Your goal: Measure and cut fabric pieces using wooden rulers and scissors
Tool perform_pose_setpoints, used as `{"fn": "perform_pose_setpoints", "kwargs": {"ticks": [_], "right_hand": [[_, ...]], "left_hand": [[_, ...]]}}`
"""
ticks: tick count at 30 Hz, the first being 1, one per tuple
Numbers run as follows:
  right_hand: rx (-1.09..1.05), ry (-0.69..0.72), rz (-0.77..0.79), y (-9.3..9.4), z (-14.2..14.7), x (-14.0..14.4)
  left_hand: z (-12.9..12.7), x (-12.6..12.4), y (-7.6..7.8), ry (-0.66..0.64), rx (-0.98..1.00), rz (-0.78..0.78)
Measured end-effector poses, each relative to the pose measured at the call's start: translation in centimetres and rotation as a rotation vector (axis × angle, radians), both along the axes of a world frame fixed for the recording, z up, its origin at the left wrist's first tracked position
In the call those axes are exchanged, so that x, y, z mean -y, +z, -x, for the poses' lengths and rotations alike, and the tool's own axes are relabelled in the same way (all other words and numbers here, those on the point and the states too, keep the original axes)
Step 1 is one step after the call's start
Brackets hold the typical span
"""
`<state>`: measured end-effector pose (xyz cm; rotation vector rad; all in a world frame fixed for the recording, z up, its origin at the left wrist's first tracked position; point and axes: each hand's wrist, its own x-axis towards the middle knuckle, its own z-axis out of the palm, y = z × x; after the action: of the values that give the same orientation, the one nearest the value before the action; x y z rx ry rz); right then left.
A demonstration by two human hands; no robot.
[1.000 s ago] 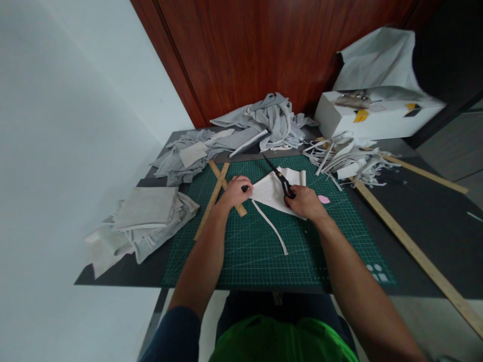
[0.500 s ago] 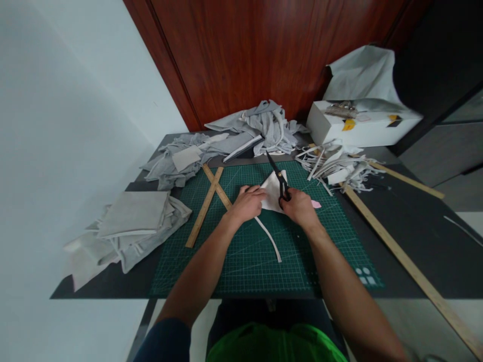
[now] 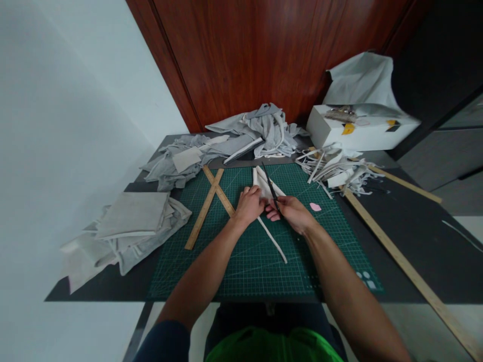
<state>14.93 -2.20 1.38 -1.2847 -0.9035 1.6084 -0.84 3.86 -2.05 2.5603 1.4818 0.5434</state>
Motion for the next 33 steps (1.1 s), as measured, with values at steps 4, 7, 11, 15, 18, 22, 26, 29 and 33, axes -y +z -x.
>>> {"fn": "perform_pose_setpoints", "kwargs": {"ticks": [4, 7, 11, 15, 18, 22, 26, 29, 33], "right_hand": [[-0.026, 0.043, 0.096, 0.3, -0.4, 0.2], [-0.028, 0.027, 0.141, 0.2, -0.3, 0.1], [-0.031, -0.018, 0.151, -0.3, -0.2, -0.3], [-0.031, -0.035, 0.138, -0.7, -0.3, -0.4], [-0.04, -0.04, 0.141, -0.7, -0.3, -0.4], [-0.054, -0.046, 0.154, -0.7, -0.3, -0.5], [-0.045, -0.062, 0.17, -0.8, -0.2, -0.8], [-0.042, -0.071, 0.175, -0.9, -0.3, -0.9], [-0.039, -0.103, 0.164, -1.0, -0.8, -0.9]], "left_hand": [[0.5, -0.8, -0.2, -0.055, 0.082, 0.025], [1.2, -1.0, -0.4, -0.008, 0.061, -0.019], [2.9, -1.3, -0.5, 0.107, 0.045, -0.089], [5.2, -2.3, -0.4, 0.16, 0.089, -0.085], [6.1, -2.9, -0.3, 0.189, 0.105, -0.04], [6.5, -3.3, -0.5, 0.139, 0.164, -0.008], [6.8, -3.7, -1.0, -0.001, 0.192, -0.001], [7.0, -3.8, -1.0, 0.018, 0.201, 0.016], [6.5, -3.3, -0.9, 0.031, 0.231, 0.101]]}}
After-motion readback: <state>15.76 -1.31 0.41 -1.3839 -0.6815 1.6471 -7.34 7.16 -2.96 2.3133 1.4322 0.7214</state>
